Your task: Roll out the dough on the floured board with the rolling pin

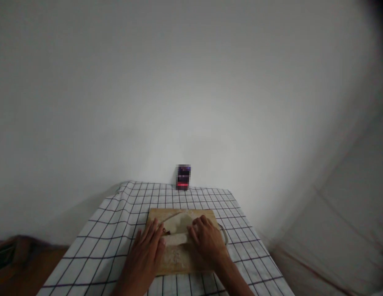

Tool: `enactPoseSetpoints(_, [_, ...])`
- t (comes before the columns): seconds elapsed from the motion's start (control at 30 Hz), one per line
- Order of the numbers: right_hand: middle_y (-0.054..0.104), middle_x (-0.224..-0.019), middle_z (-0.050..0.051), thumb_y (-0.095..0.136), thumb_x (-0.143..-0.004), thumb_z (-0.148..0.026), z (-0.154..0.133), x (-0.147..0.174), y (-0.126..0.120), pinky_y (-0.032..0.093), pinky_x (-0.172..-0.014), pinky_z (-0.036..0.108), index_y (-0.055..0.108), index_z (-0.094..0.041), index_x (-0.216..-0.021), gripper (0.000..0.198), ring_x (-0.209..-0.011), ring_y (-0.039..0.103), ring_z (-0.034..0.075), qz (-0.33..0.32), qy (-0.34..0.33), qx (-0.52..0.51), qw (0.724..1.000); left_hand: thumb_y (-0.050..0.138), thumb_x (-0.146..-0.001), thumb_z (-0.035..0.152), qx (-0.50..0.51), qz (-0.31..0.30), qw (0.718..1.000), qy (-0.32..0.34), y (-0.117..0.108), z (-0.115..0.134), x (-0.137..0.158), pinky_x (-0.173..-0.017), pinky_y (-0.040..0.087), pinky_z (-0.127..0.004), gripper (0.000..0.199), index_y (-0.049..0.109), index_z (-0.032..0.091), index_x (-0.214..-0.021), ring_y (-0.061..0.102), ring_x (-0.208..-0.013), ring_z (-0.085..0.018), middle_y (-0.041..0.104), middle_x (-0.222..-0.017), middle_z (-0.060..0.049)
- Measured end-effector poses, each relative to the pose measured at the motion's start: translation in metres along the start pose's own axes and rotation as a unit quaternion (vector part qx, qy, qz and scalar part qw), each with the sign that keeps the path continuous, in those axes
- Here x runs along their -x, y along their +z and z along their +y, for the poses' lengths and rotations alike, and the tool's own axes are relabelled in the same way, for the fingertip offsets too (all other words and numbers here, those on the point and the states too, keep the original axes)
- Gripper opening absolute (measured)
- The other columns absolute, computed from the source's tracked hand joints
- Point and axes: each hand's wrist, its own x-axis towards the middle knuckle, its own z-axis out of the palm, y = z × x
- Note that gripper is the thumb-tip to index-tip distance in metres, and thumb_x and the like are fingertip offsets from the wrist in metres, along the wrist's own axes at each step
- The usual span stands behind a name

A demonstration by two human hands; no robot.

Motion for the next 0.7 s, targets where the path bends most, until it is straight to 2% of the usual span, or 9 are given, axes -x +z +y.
enactPoseSetpoints(0.1, [0.066,-0.144,0.012,0.038,-0.111,-0.047,0.002,-0.023,0.002,0.048,-0.110,0.047,0.066,-0.026,-0.136,0.043,-0.136,0.058,0.030,0.007,-0.019,0.037,0.999,0.039,-0.103,0.037,-0.023,-0.030,0.999,-0.018,-0.004,0.005,-0.020,-0.127,0.037,-0.070,0.056,0.054,0.039,-0.157,0.048,-0.154,-0.034,0.059,-0.161,-0.004])
enactPoseSetpoints(0.17, [0.059,-0.155,0.012,0.036,-0.111,-0.045,0.004,-0.035,0.005,0.043,-0.116,0.052,0.062,-0.026,-0.144,0.046,-0.148,0.049,0.031,-0.001,-0.018,0.051,0.999,0.039,-0.104,0.037,-0.032,-0.045,0.998,-0.040,-0.009,0.008,-0.037,-0.127,0.035,-0.070,0.052,0.061,0.031,-0.151,0.049,-0.154,-0.035,0.060,-0.159,-0.009])
enactPoseSetpoints(0.27, [0.057,-0.159,0.010,0.033,-0.111,-0.041,0.009,-0.052,0.009,0.045,-0.114,0.052,0.061,-0.028,-0.145,0.045,-0.150,0.048,0.030,-0.033,-0.018,0.063,0.997,0.039,-0.104,0.035,-0.039,-0.050,0.995,-0.071,-0.014,0.012,-0.061,-0.126,0.038,-0.067,0.051,0.063,0.023,-0.148,0.054,-0.150,-0.036,0.063,-0.156,-0.014])
enactPoseSetpoints(0.37, [0.057,-0.159,0.008,0.033,-0.111,-0.038,0.014,-0.066,0.012,0.047,-0.114,0.048,0.061,-0.031,-0.145,0.045,-0.149,0.050,0.026,-0.058,-0.030,0.060,0.996,0.043,-0.103,0.033,-0.035,-0.044,0.994,-0.092,-0.015,0.013,-0.074,-0.121,0.043,-0.067,0.047,0.067,0.023,-0.142,0.057,-0.146,-0.038,0.068,-0.151,-0.014])
enactPoseSetpoints(0.53, [0.055,-0.161,0.006,0.033,-0.111,-0.036,0.018,-0.070,0.016,0.044,-0.118,0.046,0.062,-0.032,-0.146,0.046,-0.149,0.050,0.025,-0.061,-0.025,0.039,0.997,0.045,-0.102,0.032,-0.008,-0.023,0.997,-0.077,-0.015,0.013,-0.072,-0.117,0.051,-0.054,0.039,0.073,0.025,-0.127,0.065,-0.137,-0.033,0.074,-0.141,-0.011])
enactPoseSetpoints(0.7, [0.058,-0.159,0.007,0.031,-0.111,-0.031,0.019,-0.042,0.020,0.036,-0.124,0.049,0.064,-0.029,-0.147,0.049,-0.153,0.046,0.025,-0.026,-0.038,0.027,0.999,0.043,-0.102,0.034,-0.010,0.027,0.998,-0.064,-0.009,0.019,-0.058,-0.120,0.050,-0.049,0.045,0.068,0.023,-0.138,0.060,-0.142,-0.029,0.071,-0.146,-0.010])
